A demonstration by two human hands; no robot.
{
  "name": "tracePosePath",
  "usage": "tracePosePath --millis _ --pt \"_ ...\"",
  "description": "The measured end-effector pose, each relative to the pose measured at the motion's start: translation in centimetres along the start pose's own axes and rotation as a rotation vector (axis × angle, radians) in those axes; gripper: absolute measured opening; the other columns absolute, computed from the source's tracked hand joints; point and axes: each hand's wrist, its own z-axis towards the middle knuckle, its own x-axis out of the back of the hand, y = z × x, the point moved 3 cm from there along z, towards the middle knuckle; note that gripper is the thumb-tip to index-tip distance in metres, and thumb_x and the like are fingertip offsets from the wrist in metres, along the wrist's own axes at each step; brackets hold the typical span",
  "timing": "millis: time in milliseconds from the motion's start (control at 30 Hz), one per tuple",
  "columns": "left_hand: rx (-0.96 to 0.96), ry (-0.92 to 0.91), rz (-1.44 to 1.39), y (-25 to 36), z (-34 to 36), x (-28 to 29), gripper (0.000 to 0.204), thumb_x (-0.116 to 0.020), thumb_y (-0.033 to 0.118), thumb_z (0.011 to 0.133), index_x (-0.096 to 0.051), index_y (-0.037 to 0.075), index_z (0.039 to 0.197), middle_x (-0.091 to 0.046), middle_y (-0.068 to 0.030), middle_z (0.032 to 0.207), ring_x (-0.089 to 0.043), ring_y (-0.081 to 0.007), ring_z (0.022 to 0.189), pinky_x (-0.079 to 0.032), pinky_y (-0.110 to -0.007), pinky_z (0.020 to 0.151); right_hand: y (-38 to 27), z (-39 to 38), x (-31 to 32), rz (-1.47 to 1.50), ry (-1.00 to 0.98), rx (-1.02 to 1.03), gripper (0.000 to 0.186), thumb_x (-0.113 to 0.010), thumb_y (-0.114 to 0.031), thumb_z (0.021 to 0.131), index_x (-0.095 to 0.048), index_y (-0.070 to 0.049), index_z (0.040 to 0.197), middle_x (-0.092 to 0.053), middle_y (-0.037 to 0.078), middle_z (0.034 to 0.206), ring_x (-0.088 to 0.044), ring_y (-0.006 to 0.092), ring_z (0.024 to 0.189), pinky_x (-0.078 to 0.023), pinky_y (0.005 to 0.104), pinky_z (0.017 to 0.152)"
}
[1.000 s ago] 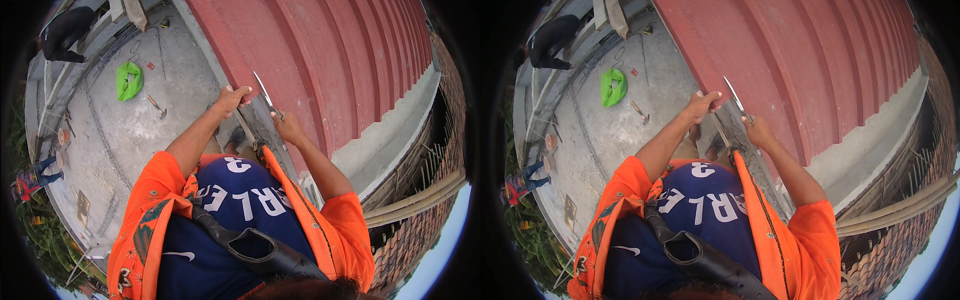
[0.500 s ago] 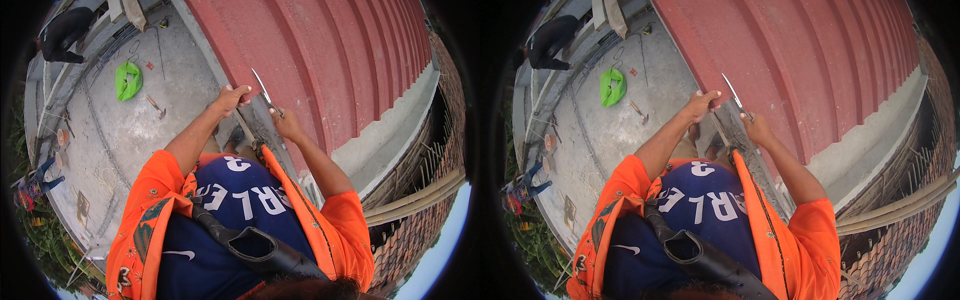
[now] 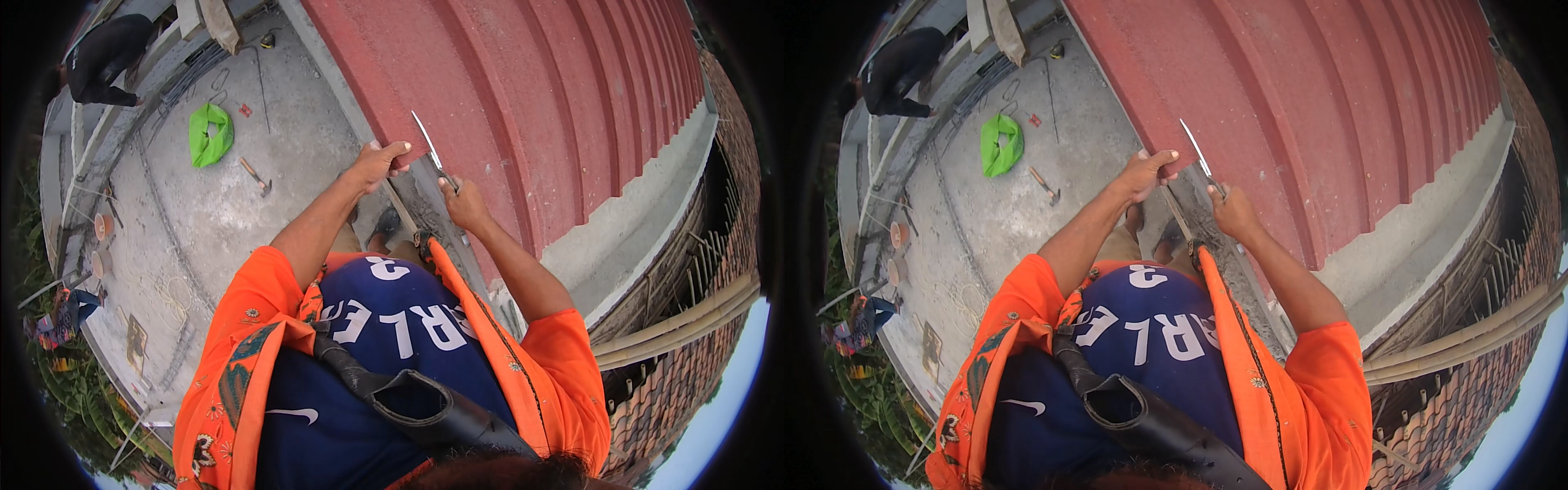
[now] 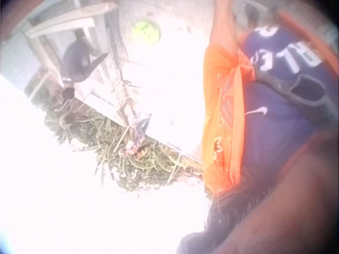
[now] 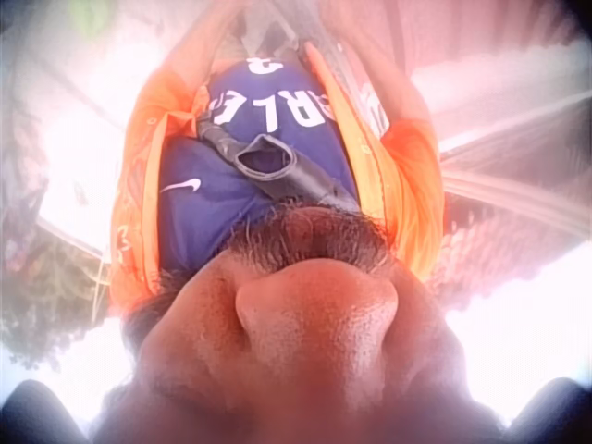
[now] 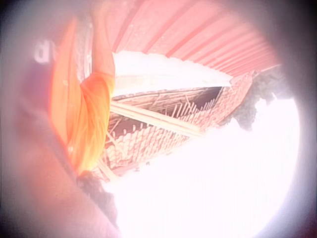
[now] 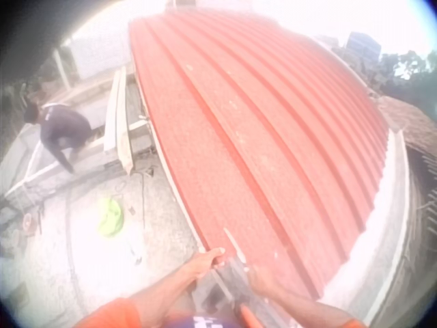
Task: The person uses tin snips to cut the edge of a red corrugated roofing sheet on a rooftop. They repeatedly snip small sections along the sheet's edge, removing small pieces of material throughout the clip.
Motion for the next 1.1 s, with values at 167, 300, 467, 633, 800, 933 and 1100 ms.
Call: tracePosePath --millis 167,300,467,633,800,933,1100 --pt "-0.021 0.011 -0.057 -0.3 0.1 -0.2 0.047 -0.089 0.034 0.096 -0.069 -0.002 0.118 -0.071 -0.0094 0.103 -0.075 -0.0212 0.083 -0.054 -0.029 0.064 1.3 0.5 0.1 0.217 -0.102 -0.058 0.045 -0.062 -0.039 0.115 -0.071 0.002 0.099 -0.073 0.015 0.081 -0.071 0.0291 0.077 -0.054 0.0474 0.075" --pt "0.050 -0.075 -0.050 0.0 0.2 0.2 0.044 -0.087 0.031 0.099 -0.066 0.005 0.128 -0.072 -0.0054 0.118 -0.070 -0.0194 0.100 -0.058 -0.033 0.079 1.0 0.6 0.8 0.205 -0.130 -0.018 0.044 -0.061 -0.038 0.116 -0.072 0.001 0.098 -0.068 0.008 0.076 -0.065 0.0187 0.073 -0.053 0.0434 0.071" --pt "0.056 -0.089 -0.042 0.3 0.1 0.1 0.041 -0.086 0.029 0.099 -0.066 0.008 0.128 -0.072 -0.0038 0.119 -0.069 -0.0172 0.103 -0.058 -0.034 0.080 1.5 1.4 1.0 0.125 -0.219 -0.002 0.042 -0.060 -0.035 0.118 -0.073 0.003 0.105 -0.073 0.007 0.089 -0.071 0.0165 0.081 -0.058 0.0372 0.076" --pt "-0.013 -0.077 -0.100 -0.1 0.3 0.0 0.036 -0.087 0.030 0.098 -0.070 0.005 0.119 -0.073 -0.0049 0.106 -0.072 -0.0184 0.089 -0.054 -0.032 0.070 0.7 1.6 1.6 0.258 -0.242 -0.071 0.039 -0.061 -0.030 0.116 -0.072 0.004 0.099 -0.070 0.007 0.082 -0.067 0.0191 0.075 -0.055 0.0409 0.072" --pt "-0.020 -0.083 -0.113 0.0 0.3 -0.2 0.034 -0.087 0.030 0.098 -0.071 0.008 0.119 -0.074 -0.0033 0.104 -0.071 -0.0174 0.088 -0.054 -0.032 0.071 0.5 1.8 1.6 0.247 -0.251 -0.118 0.034 -0.065 -0.027 0.113 -0.072 0.004 0.099 -0.070 0.008 0.084 -0.067 0.0181 0.075 -0.055 0.0400 0.071" --pt "0.028 -0.096 -0.060 -0.1 0.5 0.5 0.043 -0.088 0.032 0.096 -0.068 0.014 0.130 -0.075 -0.0004 0.119 -0.070 -0.0146 0.102 -0.058 -0.035 0.084 -0.3 1.5 2.3 0.260 -0.220 -0.160 0.033 -0.069 -0.028 0.110 -0.072 0.003 0.098 -0.070 0.008 0.082 -0.065 0.0179 0.074 -0.052 0.0408 0.069" --pt "-0.049 0.152 -0.047 0.3 -1.1 -1.4 0.056 -0.095 0.038 0.088 -0.068 0.013 0.131 -0.076 -0.0016 0.117 -0.072 -0.0193 0.104 -0.057 -0.037 0.090 1.2 2.0 1.1 0.240 -0.176 -0.136 0.033 -0.067 -0.028 0.111 -0.074 0.001 0.098 -0.070 0.008 0.081 -0.065 0.0185 0.075 -0.052 0.0423 0.070"
